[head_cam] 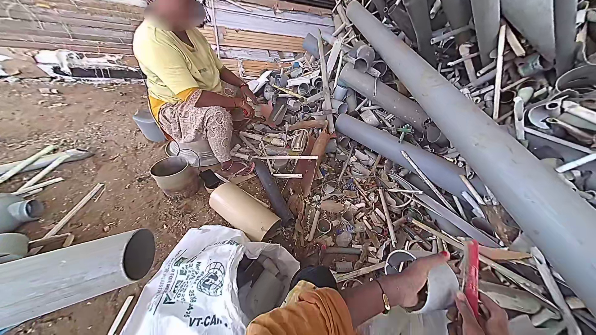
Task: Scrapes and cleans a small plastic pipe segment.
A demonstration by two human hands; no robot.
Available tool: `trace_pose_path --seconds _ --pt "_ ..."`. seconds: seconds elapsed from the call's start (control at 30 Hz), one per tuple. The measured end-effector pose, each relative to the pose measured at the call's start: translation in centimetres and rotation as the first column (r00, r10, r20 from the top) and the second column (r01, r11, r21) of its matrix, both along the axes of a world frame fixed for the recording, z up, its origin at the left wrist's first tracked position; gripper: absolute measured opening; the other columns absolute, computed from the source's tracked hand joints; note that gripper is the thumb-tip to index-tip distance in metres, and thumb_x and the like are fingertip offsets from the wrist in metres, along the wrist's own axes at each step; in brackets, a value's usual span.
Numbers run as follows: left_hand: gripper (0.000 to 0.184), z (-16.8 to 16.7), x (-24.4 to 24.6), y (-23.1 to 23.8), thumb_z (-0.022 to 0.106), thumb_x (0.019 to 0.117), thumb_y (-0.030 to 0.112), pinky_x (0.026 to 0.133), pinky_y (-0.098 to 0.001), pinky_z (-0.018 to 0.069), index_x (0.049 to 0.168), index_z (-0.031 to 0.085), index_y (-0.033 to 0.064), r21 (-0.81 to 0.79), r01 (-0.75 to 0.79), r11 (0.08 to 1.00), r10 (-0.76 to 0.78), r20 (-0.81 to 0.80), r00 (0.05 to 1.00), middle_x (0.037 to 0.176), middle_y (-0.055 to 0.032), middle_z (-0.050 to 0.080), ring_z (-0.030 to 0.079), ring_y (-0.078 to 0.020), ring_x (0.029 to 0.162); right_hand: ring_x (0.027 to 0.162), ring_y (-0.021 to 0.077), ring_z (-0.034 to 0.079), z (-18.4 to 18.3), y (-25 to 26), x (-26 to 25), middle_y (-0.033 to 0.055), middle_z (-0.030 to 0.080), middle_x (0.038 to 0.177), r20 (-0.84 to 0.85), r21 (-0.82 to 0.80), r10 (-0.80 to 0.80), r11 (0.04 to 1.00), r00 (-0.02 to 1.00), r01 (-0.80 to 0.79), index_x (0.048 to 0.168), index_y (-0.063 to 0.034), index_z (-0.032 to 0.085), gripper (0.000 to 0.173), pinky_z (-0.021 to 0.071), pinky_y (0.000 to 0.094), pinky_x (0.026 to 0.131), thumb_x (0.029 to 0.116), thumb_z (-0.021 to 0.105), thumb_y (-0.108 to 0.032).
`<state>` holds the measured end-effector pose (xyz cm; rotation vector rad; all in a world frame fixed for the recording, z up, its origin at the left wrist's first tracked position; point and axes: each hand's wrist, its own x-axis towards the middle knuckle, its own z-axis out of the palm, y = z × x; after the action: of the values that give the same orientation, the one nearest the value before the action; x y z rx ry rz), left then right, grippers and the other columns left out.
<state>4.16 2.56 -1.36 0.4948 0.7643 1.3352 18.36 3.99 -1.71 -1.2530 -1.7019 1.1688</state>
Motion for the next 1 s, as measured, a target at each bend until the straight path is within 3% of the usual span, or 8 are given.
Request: trace_pose_path --seconds 0.07,0.13,0.3,0.4,0.5,0.6,0.77,1.0 --pt "0.055 0.5 -0.1 -0.1 0.033 0.1097 0.048 0.105 -0.0450 0.0455 0.147 0.046 0.0093 -0.032 -0.056 0.998 0.055 -0.045 0.997 0.138 -0.0143 0.054 0.054 -0.0219 0.125 0.051 0.0193 0.057 -0.9 -0.3 0.1 0.0161 0.060 0.082 0.221 0.244 -0.023 0.969 0.975 -0.033 0.153 0.0060 0.030 0.056 0.0522 0.0414 0.047 0.1065 0.046 -0.020" --pt "0.059 1.1 -0.2 -0.1 0.031 0.1103 0.047 0.113 -0.0466 0.0388 0.154 0.038 0.0085 -0.015 -0.080 0.997 0.077 -0.161 0.984 0.152 -0.0170 0.045 0.046 -0.0244 0.138 0.051 0.0250 0.058 -1.4 -0.1 -0.1 0.0173 0.062 0.076 0.302 0.374 -0.065 0.926 0.951 -0.056 0.152 0.0049 0.038 0.052 0.0507 0.0474 0.047 0.1060 0.043 -0.018" --pt "0.061 0.6 0.0 0.1 0.023 0.1090 0.053 0.113 -0.0428 0.0402 0.152 0.042 0.0146 0.120 -0.116 0.986 0.148 -0.308 0.940 0.151 -0.0082 0.048 0.046 -0.0159 0.137 0.049 0.0178 0.054 -1.3 -1.7 -0.2 0.0084 0.060 0.070 0.329 0.353 -0.057 0.933 0.942 -0.067 0.161 -0.0130 0.032 0.052 0.0501 0.0379 0.047 0.1105 0.040 -0.018" --pt "0.058 0.5 -0.3 0.8 0.020 0.1106 0.047 0.116 -0.0403 0.0370 0.157 0.035 0.0158 0.164 -0.230 0.959 0.268 -0.269 0.925 0.157 -0.0057 0.040 0.040 -0.0132 0.142 0.047 0.0166 0.051 -1.3 -3.4 -1.0 0.0082 0.058 0.066 0.318 0.442 0.018 0.882 0.948 -0.165 0.159 -0.0079 0.036 0.051 0.0464 0.0336 0.046 0.1092 0.044 -0.013" --pt "0.064 0.7 -0.9 1.3 0.021 0.1065 0.060 0.107 -0.0441 0.0463 0.151 0.042 0.0199 0.051 -0.282 0.958 0.285 -0.285 0.915 0.147 -0.0046 0.051 0.050 -0.0155 0.133 0.047 0.0154 0.052 -0.9 -2.6 -0.8 0.0074 0.059 0.065 0.278 0.391 0.037 0.908 0.960 -0.148 0.158 -0.0091 0.040 0.051 0.0479 0.0328 0.046 0.1070 0.046 -0.011" --pt "0.075 0.4 -0.9 0.2 0.025 0.1009 0.072 0.117 -0.0596 0.0292 0.161 0.028 0.0275 0.025 -0.185 0.982 0.179 -0.396 0.901 0.164 -0.0031 0.032 0.031 -0.0245 0.150 0.052 0.0181 0.056 -1.3 -0.9 -0.5 0.0091 0.062 0.066 0.270 0.410 -0.113 0.912 0.956 -0.008 0.153 -0.0013 0.045 0.048 0.0503 0.0367 0.054 0.1053 0.046 -0.009" --pt "0.062 0.7 -0.6 0.8 0.014 0.1091 0.052 0.099 -0.0276 0.0482 0.148 0.046 0.0169 0.128 -0.233 0.964 0.266 -0.429 0.863 0.135 -0.0036 0.059 0.057 -0.0069 0.119 0.047 0.0186 0.057 -1.1 -4.8 -3.2 0.0097 0.064 0.064 0.276 0.573 -0.065 0.812 0.959 -0.110 0.146 0.0088 0.051 0.050 0.0518 0.0353 0.050 0.0980 0.050 -0.007" --pt "0.064 1.2 -0.5 -0.7 0.009 0.1100 0.044 0.117 -0.0299 0.0345 0.156 0.033 0.0061 0.227 -0.124 0.966 0.225 -0.505 0.833 0.156 -0.0116 0.041 0.039 -0.0092 0.142 0.052 0.0267 0.062 -0.7 -3.3 -2.0 0.0149 0.068 0.070 0.293 0.583 -0.180 0.812 0.939 -0.026 0.145 0.0094 0.051 0.048 0.0531 0.0432 0.052 0.0991 0.049 -0.004"
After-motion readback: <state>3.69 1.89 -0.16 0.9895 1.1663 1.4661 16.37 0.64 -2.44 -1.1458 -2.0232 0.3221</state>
